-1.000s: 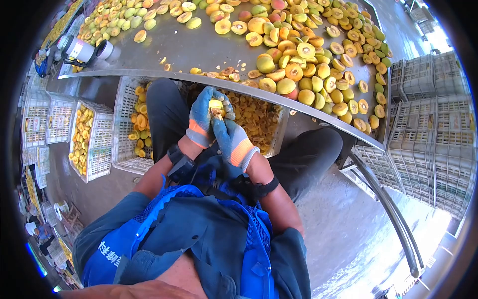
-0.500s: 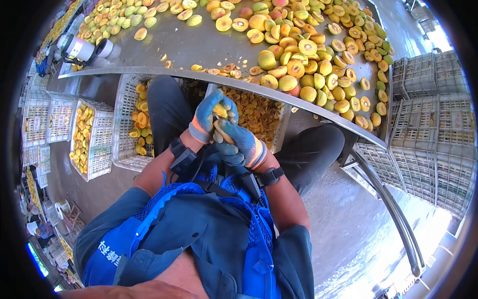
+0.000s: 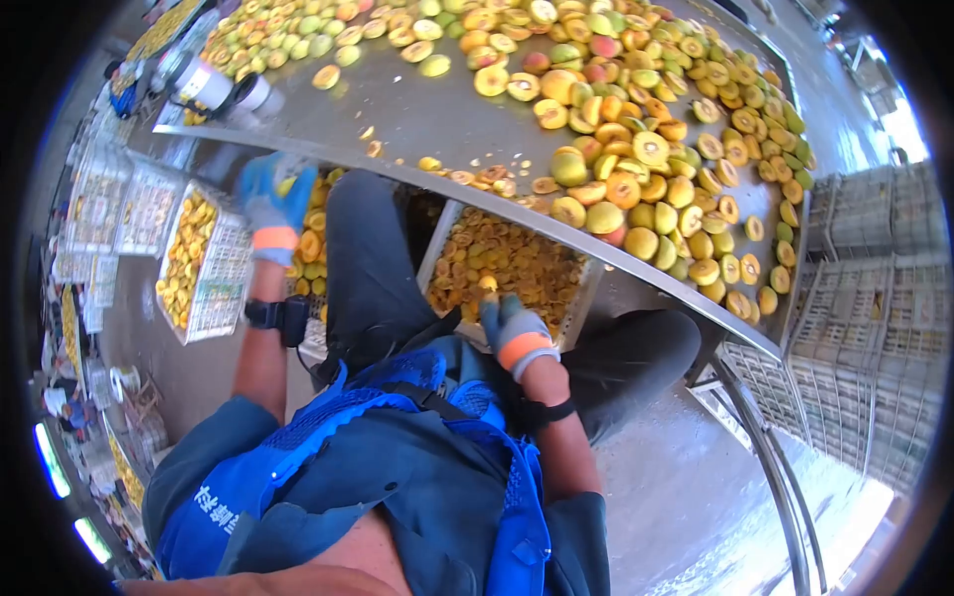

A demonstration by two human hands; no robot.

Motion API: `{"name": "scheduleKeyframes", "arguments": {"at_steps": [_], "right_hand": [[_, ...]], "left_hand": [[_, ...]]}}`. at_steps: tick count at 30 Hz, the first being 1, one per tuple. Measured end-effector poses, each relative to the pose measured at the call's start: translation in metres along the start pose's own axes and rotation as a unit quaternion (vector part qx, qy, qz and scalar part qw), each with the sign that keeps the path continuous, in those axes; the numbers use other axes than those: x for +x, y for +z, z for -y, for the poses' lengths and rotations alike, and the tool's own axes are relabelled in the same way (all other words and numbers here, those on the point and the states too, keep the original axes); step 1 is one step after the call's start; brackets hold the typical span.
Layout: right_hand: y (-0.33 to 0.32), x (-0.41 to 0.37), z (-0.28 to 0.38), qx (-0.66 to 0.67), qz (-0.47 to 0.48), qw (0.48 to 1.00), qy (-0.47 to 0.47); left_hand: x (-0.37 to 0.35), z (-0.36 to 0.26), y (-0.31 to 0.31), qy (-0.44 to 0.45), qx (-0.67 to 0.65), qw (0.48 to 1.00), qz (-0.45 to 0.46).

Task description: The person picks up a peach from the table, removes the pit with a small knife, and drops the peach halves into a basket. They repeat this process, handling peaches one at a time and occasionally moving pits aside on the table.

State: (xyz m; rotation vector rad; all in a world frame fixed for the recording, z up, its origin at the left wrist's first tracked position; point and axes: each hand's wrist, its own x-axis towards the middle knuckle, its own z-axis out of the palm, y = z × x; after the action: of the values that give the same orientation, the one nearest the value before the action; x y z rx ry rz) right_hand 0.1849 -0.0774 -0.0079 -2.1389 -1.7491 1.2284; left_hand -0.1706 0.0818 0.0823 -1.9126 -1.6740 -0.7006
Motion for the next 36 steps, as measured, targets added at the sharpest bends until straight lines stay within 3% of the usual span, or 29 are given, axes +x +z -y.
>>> {"name": "scheduleKeyframes", "arguments": {"at_steps": [1,3,5,6,7,8,9,12,15,17,21,24,25,29,32,33,34,36], "right_hand": [[-0.003,0.002,-0.004,-0.082,0.058,0.995,0.008],[0.015,0.009,-0.021,-0.017,0.015,1.0,-0.004],[0.01,0.007,-0.025,-0.002,0.022,1.0,-0.018],[0.01,0.008,-0.026,0.014,0.021,0.999,-0.021],[0.012,0.008,-0.029,0.029,0.017,0.999,-0.026],[0.012,0.007,-0.031,0.042,0.014,0.999,-0.03],[0.012,0.002,-0.032,0.087,-0.031,0.995,-0.035],[0.002,-0.011,-0.027,0.096,-0.031,0.995,-0.003],[0.007,-0.016,-0.04,0.117,-0.056,0.991,-0.021],[0.008,-0.018,-0.043,0.126,-0.074,0.989,-0.021],[0.003,-0.016,-0.033,0.189,-0.091,0.977,-0.047],[-0.009,-0.016,-0.02,0.223,-0.098,0.967,-0.078],[-0.006,-0.016,-0.02,0.226,-0.119,0.962,-0.096],[-0.004,-0.025,-0.022,0.258,-0.163,0.945,-0.117],[-0.011,-0.03,-0.024,0.32,-0.192,0.922,-0.106],[-0.013,-0.03,-0.023,0.348,-0.196,0.911,-0.097],[-0.01,-0.026,-0.024,0.417,-0.204,0.88,-0.101],[-0.017,-0.022,-0.012,0.558,-0.185,0.804,-0.086]], "left_hand": [[0.01,-0.006,-0.009,0.045,0.085,0.99,-0.104],[0.016,-0.027,0.006,-0.063,-0.193,0.979,0.028],[0.015,-0.07,0.017,-0.136,-0.457,0.867,0.142],[0.025,-0.103,0.013,-0.034,-0.415,0.896,0.154],[0.025,-0.135,0.029,-0.033,-0.466,0.863,0.19],[0.031,-0.168,0.038,0.068,-0.438,0.882,0.157],[0.03,-0.2,0.059,0.052,-0.479,0.848,0.221],[0.03,-0.274,0.102,0.053,-0.471,0.809,0.348],[0.038,-0.313,0.103,0.044,-0.361,0.847,0.388],[0.043,-0.325,0.1,0.001,-0.342,0.854,0.392],[0.027,-0.311,0.145,-0.092,-0.477,0.78,0.394],[0.021,-0.315,0.136,-0.041,-0.422,0.843,0.332],[0.022,-0.321,0.128,-0.052,-0.371,0.859,0.349],[0.029,-0.316,0.131,-0.023,-0.407,0.846,0.344],[0.027,-0.298,0.141,-0.127,-0.459,0.786,0.393],[0.023,-0.294,0.14,-0.132,-0.476,0.804,0.33],[0.018,-0.285,0.138,-0.21,-0.592,0.689,0.362],[0.014,-0.26,0.134,-0.344,-0.762,0.398,0.377]]}}
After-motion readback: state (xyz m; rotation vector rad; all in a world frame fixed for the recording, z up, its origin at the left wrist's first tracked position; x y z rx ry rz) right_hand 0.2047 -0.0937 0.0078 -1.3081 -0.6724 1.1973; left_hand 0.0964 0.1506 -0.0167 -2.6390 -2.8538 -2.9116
